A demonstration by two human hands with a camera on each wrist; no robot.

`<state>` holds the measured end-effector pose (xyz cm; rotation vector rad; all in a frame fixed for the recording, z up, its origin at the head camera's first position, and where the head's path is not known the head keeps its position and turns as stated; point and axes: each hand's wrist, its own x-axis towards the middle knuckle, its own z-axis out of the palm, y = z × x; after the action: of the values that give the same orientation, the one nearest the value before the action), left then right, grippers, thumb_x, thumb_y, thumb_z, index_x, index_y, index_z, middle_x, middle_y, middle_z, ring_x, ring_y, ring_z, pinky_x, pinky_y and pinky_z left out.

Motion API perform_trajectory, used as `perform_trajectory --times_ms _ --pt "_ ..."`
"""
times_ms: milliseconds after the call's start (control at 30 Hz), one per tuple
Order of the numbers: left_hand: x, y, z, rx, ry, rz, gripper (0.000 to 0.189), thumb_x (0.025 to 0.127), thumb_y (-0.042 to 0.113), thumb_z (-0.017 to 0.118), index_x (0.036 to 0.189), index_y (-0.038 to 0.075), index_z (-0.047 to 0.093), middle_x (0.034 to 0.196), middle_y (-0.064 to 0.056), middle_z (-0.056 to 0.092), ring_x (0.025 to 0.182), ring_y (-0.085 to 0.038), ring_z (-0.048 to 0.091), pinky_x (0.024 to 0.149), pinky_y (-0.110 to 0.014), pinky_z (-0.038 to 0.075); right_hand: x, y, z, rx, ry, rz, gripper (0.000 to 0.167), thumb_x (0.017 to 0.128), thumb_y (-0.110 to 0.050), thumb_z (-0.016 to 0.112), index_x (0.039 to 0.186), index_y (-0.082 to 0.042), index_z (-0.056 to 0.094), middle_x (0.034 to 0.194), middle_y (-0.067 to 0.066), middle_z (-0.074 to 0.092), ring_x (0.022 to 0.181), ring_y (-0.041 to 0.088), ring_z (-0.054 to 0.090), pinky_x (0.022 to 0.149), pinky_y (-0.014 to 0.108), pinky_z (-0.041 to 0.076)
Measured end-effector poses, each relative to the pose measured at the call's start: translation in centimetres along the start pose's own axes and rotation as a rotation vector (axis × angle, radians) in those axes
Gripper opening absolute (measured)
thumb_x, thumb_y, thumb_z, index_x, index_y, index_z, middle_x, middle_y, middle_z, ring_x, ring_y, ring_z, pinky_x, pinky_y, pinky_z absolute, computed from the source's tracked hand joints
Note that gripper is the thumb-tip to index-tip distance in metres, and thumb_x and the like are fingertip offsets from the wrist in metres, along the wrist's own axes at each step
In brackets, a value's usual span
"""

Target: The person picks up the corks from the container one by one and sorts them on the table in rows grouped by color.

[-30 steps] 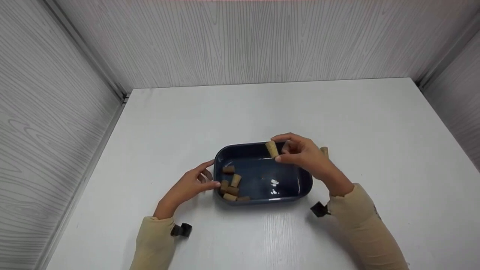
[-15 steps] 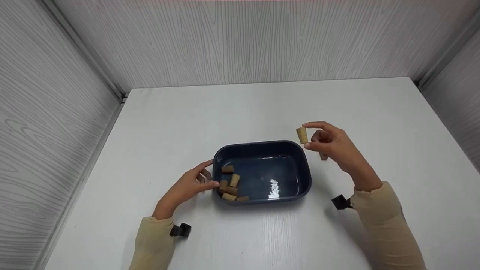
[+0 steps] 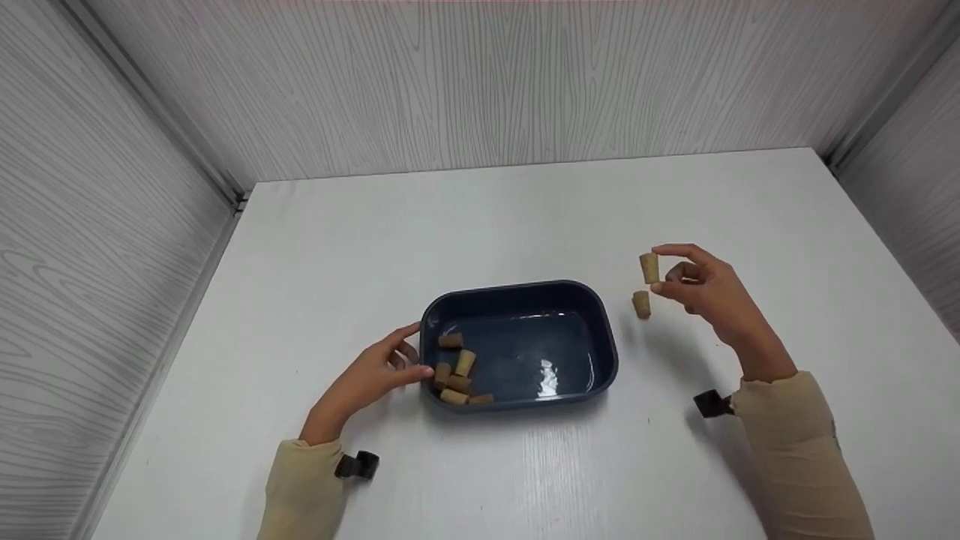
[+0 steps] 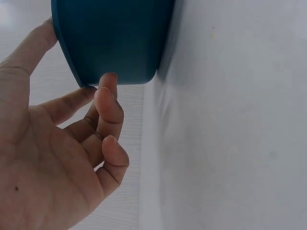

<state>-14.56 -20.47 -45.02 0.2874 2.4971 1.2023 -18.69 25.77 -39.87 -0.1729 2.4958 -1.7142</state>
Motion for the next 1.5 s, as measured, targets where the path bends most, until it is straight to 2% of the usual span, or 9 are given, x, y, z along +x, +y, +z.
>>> perform_trajectory --times_ms 233,500,767,1067,1500 --pt "0.0 -0.1 0.0 -0.021 -0.011 0.004 0.081 0.084 0.044 0.072 0.151 0.017 0.034 0.108 -0.007 0.059 0.084 -0.016 0.055 0.068 -0.03 0.044 0.1 1.6 -1.1 -0.073 0.021 0.05 0.047 0.09 -0.023 0.069 0.134 -0.019 0.053 0.08 -0.008 0.05 0.062 0.004 0.042 0.052 0.021 0.037" --pt "0.1 -0.1 -0.1 -0.024 -0.018 0.018 0.08 0.085 0.043 0.072 0.151 0.017 0.034 0.108 -0.007 0.059 0.083 -0.016 0.056 0.068 -0.03 0.044 0.1 2.8 -1.9 -0.149 -0.03 0.09 0.046 0.091 -0.018 0.066 0.135 -0.013 0.05 0.081 -0.007 0.052 0.064 0.004 0.041 0.053 0.021 0.035" --pt "-0.4 -0.7 -0.3 -0.033 -0.012 0.002 0.079 0.085 0.041 0.072 0.15 0.017 0.035 0.107 -0.008 0.059 0.083 -0.016 0.055 0.068 -0.03 0.044 1.0 4.3 -1.6 -0.233 -0.116 0.161 0.047 0.092 -0.018 0.065 0.135 -0.009 0.049 0.086 -0.001 0.052 0.07 0.007 0.046 0.058 0.023 0.038" --pt "-0.8 -0.9 -0.6 -0.052 -0.002 0.021 0.077 0.085 0.038 0.072 0.15 0.017 0.036 0.105 -0.008 0.06 0.083 -0.017 0.055 0.067 -0.028 0.044 1.6 4.9 -1.3 -0.315 -0.136 0.157 0.045 0.09 -0.013 0.065 0.132 -0.004 0.05 0.085 0.002 0.05 0.071 0.01 0.042 0.061 0.025 0.037" --pt "-1.1 -1.4 -0.6 -0.058 -0.024 0.019 0.076 0.087 0.037 0.07 0.151 0.015 0.034 0.107 -0.01 0.058 0.082 -0.017 0.055 0.067 -0.028 0.044 1.7 5.7 -0.9 -0.34 -0.183 0.217 0.045 0.09 -0.007 0.06 0.133 0.0 0.046 0.089 0.005 0.051 0.075 0.015 0.043 0.062 0.027 0.038"
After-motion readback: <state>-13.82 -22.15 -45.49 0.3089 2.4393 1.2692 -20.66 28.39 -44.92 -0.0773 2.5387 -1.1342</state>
